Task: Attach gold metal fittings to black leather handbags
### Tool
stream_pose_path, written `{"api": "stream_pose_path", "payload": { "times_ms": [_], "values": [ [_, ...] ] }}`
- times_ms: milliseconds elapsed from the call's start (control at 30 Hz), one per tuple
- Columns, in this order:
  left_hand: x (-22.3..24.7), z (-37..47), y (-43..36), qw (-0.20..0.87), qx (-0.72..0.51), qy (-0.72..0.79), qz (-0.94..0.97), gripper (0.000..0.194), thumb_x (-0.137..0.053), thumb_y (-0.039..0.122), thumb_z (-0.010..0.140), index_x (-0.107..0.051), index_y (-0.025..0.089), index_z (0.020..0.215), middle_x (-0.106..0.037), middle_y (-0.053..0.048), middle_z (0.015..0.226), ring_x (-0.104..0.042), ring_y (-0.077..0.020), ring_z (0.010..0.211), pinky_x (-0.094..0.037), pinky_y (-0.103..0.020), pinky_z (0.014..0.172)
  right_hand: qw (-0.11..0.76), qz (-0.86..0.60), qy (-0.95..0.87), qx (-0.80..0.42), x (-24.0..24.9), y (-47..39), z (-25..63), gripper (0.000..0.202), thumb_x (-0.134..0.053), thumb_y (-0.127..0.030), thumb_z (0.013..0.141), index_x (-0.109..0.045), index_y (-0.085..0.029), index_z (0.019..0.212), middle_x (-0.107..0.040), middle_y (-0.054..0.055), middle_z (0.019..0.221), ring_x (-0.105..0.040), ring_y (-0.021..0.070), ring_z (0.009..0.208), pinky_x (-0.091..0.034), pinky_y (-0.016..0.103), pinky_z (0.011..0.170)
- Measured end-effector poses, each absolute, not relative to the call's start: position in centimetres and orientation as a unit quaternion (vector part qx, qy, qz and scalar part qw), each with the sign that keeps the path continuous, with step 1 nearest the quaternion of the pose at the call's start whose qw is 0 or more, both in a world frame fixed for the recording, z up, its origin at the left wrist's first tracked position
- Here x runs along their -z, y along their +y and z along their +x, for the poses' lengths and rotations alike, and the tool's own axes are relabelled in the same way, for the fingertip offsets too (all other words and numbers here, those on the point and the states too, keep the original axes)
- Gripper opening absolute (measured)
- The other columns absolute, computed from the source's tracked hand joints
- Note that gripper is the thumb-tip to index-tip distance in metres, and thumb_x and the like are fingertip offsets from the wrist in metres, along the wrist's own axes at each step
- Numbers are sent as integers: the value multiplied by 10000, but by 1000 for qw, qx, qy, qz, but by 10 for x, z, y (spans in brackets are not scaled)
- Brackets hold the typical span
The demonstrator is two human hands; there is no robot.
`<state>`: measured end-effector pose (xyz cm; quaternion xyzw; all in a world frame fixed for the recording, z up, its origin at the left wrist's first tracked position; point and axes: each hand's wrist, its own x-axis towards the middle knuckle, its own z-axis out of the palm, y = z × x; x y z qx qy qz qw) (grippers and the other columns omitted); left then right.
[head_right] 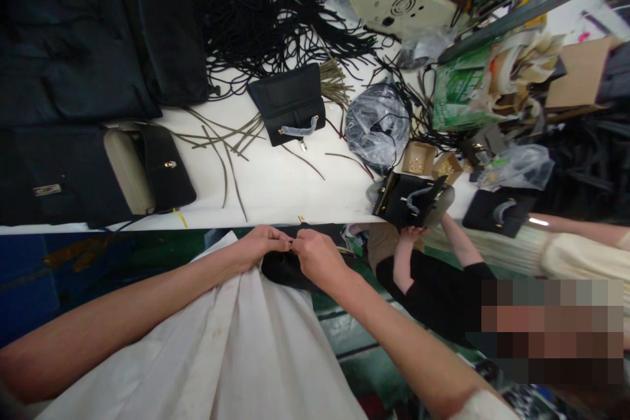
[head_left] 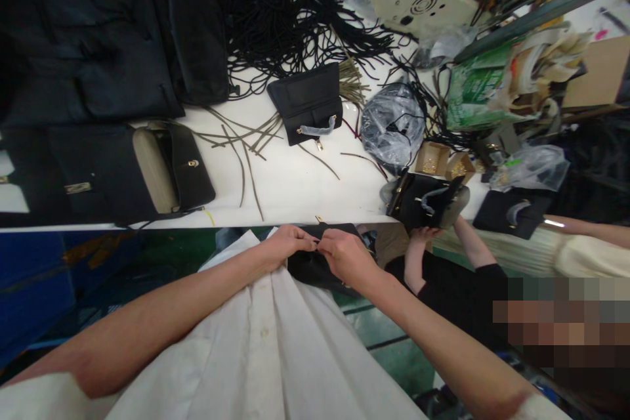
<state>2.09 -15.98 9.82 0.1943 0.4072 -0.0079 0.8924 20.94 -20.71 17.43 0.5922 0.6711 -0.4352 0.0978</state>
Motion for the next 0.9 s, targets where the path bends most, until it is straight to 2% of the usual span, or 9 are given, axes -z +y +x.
{"api": "stream_pose_path", "payload": {
  "times_ms": [133,233,467,567,767,900],
  "values": [
    [-100,23,-160,877,10,424,224,186,-803,298,628,-863,157,733,-851,-108,896,-698,-214,823,-513,-318,766,69,597,656,456,-174,-209,211,262,-656,-11,972,-807,-163,821,-701,64,860,-632,182,784,-415,296,712],
    [-101,26,-162,864,15,436,251,189,-748,278,633,-860,153,721,-819,-75,803,-648,-182,732,-446,-287,667,45,596,644,477,-178,-206,214,259,-658,-7,970,-804,-168,827,-694,59,865,-644,184,800,-433,295,730],
    [-100,32,-166,834,19,457,307,180,-702,292,663,-814,151,667,-625,15,577,-435,-115,569,-237,-275,556,-11,614,583,532,-187,-195,223,232,-672,-5,946,-804,-195,946,-749,40,937,-685,171,858,-505,280,802],
    [-101,31,-165,833,15,454,317,184,-685,309,677,-786,157,655,-611,18,592,-433,-117,576,-235,-280,556,-17,664,523,535,-185,-193,226,209,-720,-46,904,-808,-198,1017,-781,43,1004,-693,165,827,-523,273,747],
    [-100,29,-165,830,10,439,343,144,-685,292,685,-731,168,628,-529,46,568,-400,-110,573,-208,-288,561,-2,669,480,567,-181,-188,230,169,-783,-115,827,-836,-202,962,-788,11,854,-688,168,769,-506,275,714],
    [-102,28,-164,829,-9,430,357,133,-669,261,699,-724,170,620,-593,30,633,-476,-124,622,-286,-277,591,-7,654,444,612,-172,-187,234,170,-776,-131,803,-833,-181,955,-788,-3,800,-686,149,712,-506,243,653]
  ]
}}
